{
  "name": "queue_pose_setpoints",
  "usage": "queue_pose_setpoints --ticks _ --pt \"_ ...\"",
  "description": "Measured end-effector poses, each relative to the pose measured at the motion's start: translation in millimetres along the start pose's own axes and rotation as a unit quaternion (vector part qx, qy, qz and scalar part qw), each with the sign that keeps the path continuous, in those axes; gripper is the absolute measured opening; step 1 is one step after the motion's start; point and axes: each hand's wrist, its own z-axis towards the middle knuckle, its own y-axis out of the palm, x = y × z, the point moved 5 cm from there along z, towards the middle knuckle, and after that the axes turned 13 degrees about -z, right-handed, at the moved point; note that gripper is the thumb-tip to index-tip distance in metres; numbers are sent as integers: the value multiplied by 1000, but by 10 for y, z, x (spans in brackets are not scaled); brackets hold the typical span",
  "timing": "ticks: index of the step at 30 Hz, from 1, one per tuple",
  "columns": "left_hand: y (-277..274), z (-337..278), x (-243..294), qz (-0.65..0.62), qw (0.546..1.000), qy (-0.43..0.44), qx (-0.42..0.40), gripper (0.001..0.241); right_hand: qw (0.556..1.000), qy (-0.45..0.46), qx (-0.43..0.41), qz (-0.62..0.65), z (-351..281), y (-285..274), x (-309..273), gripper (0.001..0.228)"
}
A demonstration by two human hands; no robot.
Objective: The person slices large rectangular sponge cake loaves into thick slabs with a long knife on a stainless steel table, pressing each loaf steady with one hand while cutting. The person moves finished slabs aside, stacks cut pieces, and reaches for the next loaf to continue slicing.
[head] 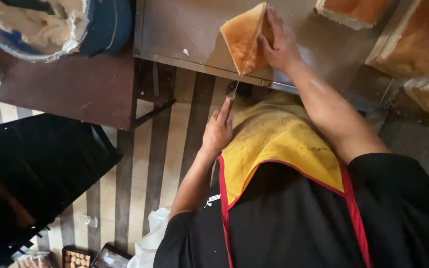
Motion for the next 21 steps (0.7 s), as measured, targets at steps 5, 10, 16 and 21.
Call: queue_pose_setpoints --ticks 5,10,16,21 --pt "-71 -180 98 31 999 -41 -2 61 1000 -9 -12 18 47 -31 -19 69" --pt "180 231 102 95 993 -65 -24 62 1000 -21 -4 1 7 98 105 68" --pt "387 696 95 83 996 -33 -7 71 999 -20 8 29 8 124 141 65" --pt "202 -3 140 99 991 -85 -24 70 999 -24 5 -21 48 132 137 63"
